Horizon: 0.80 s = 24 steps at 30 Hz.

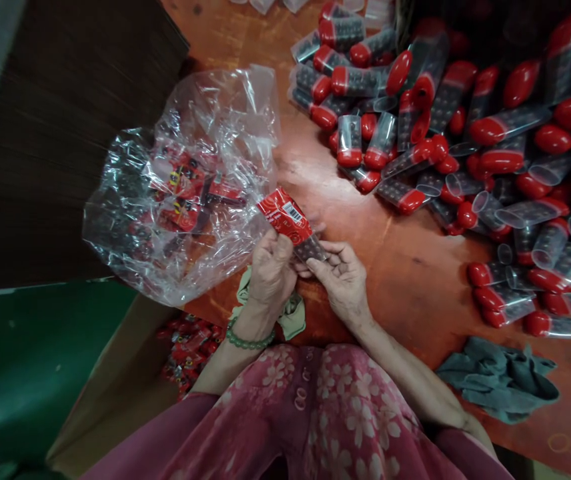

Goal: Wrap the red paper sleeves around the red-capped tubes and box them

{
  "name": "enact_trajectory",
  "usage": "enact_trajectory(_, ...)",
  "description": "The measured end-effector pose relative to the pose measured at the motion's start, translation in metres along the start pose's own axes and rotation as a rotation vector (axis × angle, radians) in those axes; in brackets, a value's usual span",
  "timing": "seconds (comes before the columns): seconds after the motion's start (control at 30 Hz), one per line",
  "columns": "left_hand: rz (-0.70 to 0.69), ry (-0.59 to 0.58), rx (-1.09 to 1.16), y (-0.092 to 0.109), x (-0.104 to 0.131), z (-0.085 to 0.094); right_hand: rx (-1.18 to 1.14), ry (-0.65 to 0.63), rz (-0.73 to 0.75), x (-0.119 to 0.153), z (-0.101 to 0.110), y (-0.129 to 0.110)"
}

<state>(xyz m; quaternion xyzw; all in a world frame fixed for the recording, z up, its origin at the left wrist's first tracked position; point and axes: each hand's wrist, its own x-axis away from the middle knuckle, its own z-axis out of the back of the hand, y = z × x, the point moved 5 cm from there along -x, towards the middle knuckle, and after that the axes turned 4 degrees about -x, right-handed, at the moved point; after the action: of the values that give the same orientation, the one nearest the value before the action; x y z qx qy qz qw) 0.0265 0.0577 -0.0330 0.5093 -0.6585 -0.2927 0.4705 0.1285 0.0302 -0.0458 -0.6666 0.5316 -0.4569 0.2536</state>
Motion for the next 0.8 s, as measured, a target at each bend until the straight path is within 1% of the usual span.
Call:
enact_trajectory(0.07,-0.009,0.016,-0.014,0.002,-0.001,0.002,0.022,-0.014,-0.013,0.000,0.000,-0.001)
enact_trajectory(0.17,0.013,-0.022,-0.063,-0.005,0.001,0.000,0.059,0.012,-0.005,0.000,0.004,-0.001)
enact_trajectory(0.27,0.000,-0.051,-0.086,-0.010,0.004,-0.003,0.060,0.024,-0.001,-0.002,0.008,-0.001)
enact_trajectory(0.4,-0.039,-0.092,-0.040,-0.007,0.004,-0.004,-0.004,-0.063,-0.003,-0.004,0.006,-0.001)
enact_trajectory(0.47,-0.064,-0.100,-0.025,-0.002,0.001,-0.003,-0.013,-0.072,0.024,-0.004,0.004,-0.003)
enact_trajectory(0.6,-0.077,-0.076,-0.054,0.000,-0.004,0.001,0.034,-0.039,0.099,-0.002,0.000,-0.008)
enact_trajectory(0.73,-0.074,-0.074,-0.108,-0.006,-0.003,0.003,0.105,0.019,0.180,-0.001,0.003,-0.012)
enact_trajectory(0.8,-0.078,-0.068,-0.118,-0.008,-0.002,0.003,0.115,0.037,0.187,-0.003,0.006,-0.012)
